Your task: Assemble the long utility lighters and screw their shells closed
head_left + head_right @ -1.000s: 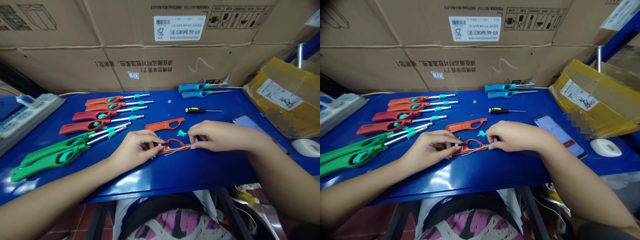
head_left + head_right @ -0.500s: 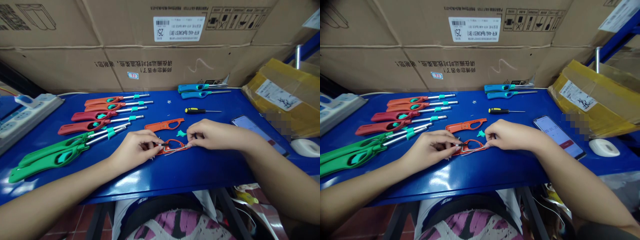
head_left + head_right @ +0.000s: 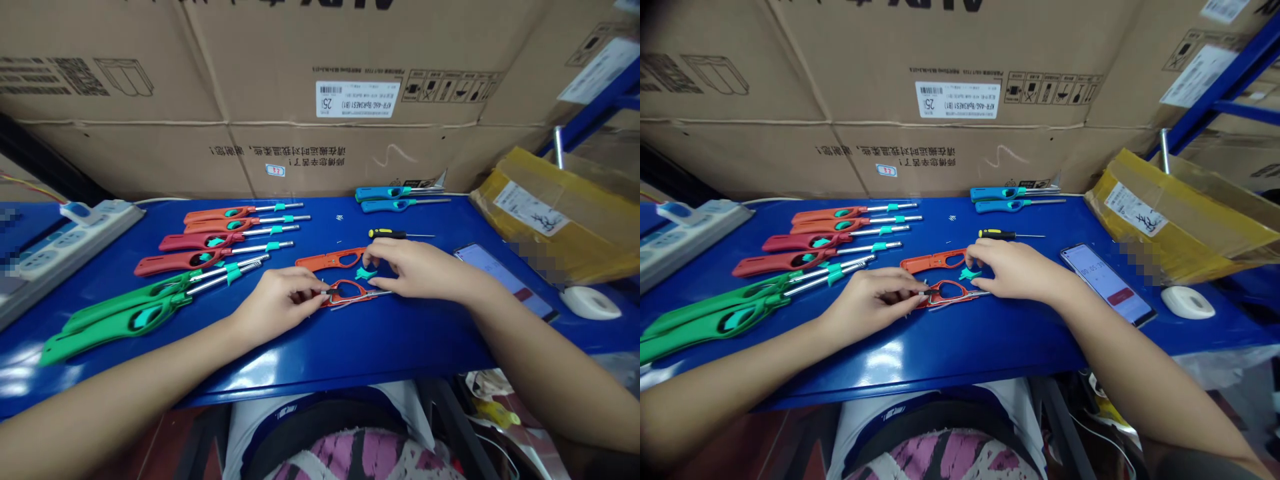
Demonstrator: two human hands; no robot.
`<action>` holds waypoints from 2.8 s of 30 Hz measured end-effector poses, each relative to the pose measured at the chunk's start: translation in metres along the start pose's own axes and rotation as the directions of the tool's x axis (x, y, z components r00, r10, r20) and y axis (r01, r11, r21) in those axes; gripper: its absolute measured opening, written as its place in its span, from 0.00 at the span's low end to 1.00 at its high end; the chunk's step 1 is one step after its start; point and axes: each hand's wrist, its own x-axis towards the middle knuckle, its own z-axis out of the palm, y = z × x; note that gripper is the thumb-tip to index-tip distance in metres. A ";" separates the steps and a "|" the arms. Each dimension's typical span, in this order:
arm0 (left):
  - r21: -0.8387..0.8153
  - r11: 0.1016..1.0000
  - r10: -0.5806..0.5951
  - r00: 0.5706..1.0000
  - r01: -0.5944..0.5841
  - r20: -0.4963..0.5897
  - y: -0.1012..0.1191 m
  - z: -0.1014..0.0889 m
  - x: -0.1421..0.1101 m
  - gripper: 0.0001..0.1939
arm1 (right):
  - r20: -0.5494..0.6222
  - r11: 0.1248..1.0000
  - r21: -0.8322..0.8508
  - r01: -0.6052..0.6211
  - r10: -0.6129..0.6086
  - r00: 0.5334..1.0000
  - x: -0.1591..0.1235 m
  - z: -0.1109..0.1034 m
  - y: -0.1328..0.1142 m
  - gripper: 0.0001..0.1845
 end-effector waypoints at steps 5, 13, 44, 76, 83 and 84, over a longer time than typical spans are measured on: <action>0.110 0.979 0.171 0.985 -0.170 0.003 -0.003 -0.002 -0.002 0.08 | 0.075 0.997 -0.065 0.030 -0.025 0.997 0.000 0.005 0.002 0.04; 0.172 0.968 0.180 0.983 -0.183 0.037 -0.001 -0.003 -0.005 0.05 | -0.059 0.980 -0.053 0.194 -0.197 0.979 0.003 0.015 0.001 0.09; 0.101 0.995 0.002 0.999 -0.007 0.046 0.001 -0.002 -0.002 0.02 | -0.022 0.922 0.075 0.379 -0.378 0.925 -0.002 0.018 -0.008 0.11; 0.063 0.997 0.054 0.996 -0.050 -0.068 -0.002 -0.002 -0.001 0.04 | -0.053 0.894 -0.035 0.446 -0.447 0.893 0.000 0.026 -0.010 0.14; 0.038 0.999 0.039 0.999 -0.038 -0.023 -0.001 0.000 -0.001 0.06 | -0.078 0.900 -0.013 0.436 -0.436 0.897 -0.002 0.023 -0.009 0.12; 0.031 0.999 0.035 0.999 -0.035 -0.016 -0.001 0.000 -0.001 0.07 | -0.078 0.901 -0.015 0.434 -0.434 0.898 -0.002 0.023 -0.009 0.12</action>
